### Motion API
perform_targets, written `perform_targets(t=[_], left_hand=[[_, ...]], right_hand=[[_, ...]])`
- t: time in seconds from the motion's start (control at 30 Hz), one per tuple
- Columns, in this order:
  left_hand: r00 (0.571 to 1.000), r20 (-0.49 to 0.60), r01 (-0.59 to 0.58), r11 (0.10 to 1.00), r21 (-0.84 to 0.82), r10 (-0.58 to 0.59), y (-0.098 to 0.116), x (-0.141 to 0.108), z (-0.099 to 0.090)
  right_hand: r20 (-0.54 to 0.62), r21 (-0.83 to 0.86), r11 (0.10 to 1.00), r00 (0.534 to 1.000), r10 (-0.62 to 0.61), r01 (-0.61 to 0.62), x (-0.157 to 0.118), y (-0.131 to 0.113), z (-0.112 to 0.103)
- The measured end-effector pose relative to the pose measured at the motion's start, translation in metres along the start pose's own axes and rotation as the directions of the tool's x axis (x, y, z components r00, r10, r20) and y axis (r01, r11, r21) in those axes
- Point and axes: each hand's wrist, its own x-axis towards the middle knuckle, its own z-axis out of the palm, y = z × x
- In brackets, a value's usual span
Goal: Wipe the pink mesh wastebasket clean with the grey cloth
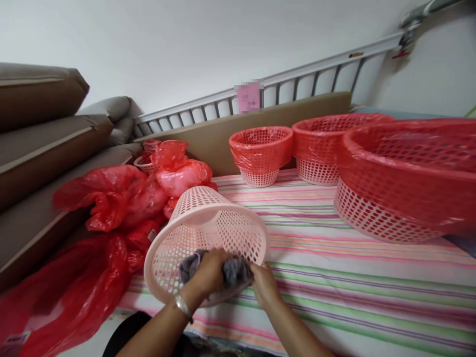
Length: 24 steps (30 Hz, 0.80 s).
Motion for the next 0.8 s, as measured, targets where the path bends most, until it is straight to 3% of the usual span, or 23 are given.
perform_targets(t=[0.03, 0.1, 0.17, 0.27, 0.33, 0.4, 0.47, 0.63, 0.8], left_hand=[[0.993, -0.084, 0.084, 0.996, 0.028, -0.081, -0.008, 0.015, -0.005], [0.94, -0.248, 0.253, 0.966, 0.055, -0.232, -0.026, 0.047, -0.008], [0.89, -0.318, 0.363, 0.93, 0.064, -0.325, -0.046, 0.075, -0.002], [0.893, -0.278, 0.392, 0.915, 0.091, -0.355, -0.071, 0.097, 0.018], [0.91, -0.24, 0.373, 0.921, 0.117, -0.338, -0.083, 0.102, 0.031], [0.923, -0.22, 0.351, 0.927, 0.136, -0.317, -0.092, 0.105, 0.037], [0.932, -0.203, 0.33, 0.933, 0.141, -0.299, -0.096, 0.107, 0.036], [0.953, -0.16, 0.275, 0.957, 0.097, -0.257, -0.077, 0.094, 0.033], [0.982, -0.117, 0.152, 0.988, 0.036, -0.146, -0.023, 0.028, 0.044]], right_hand=[[0.014, 0.007, 1.0, 1.0, 0.01, -0.01, -0.001, 0.001, 0.0], [0.027, 0.009, 0.999, 0.999, 0.034, -0.035, -0.003, 0.003, 0.0], [0.031, -0.014, 0.998, 0.997, 0.068, -0.068, -0.004, 0.001, 0.0], [0.055, -0.08, 0.994, 0.995, 0.08, -0.075, 0.001, -0.014, -0.001], [0.055, -0.12, 0.993, 0.998, 0.011, -0.004, 0.009, -0.029, -0.002], [0.043, -0.161, 0.985, 0.997, -0.058, 0.064, 0.017, -0.04, -0.002], [0.011, -0.18, 0.982, 0.998, -0.055, 0.057, 0.022, -0.043, -0.002], [-0.051, -0.114, 0.993, 0.998, -0.029, 0.024, 0.02, -0.027, -0.001], [-0.049, -0.079, 0.996, 0.998, -0.045, 0.041, 0.016, -0.022, -0.003]])
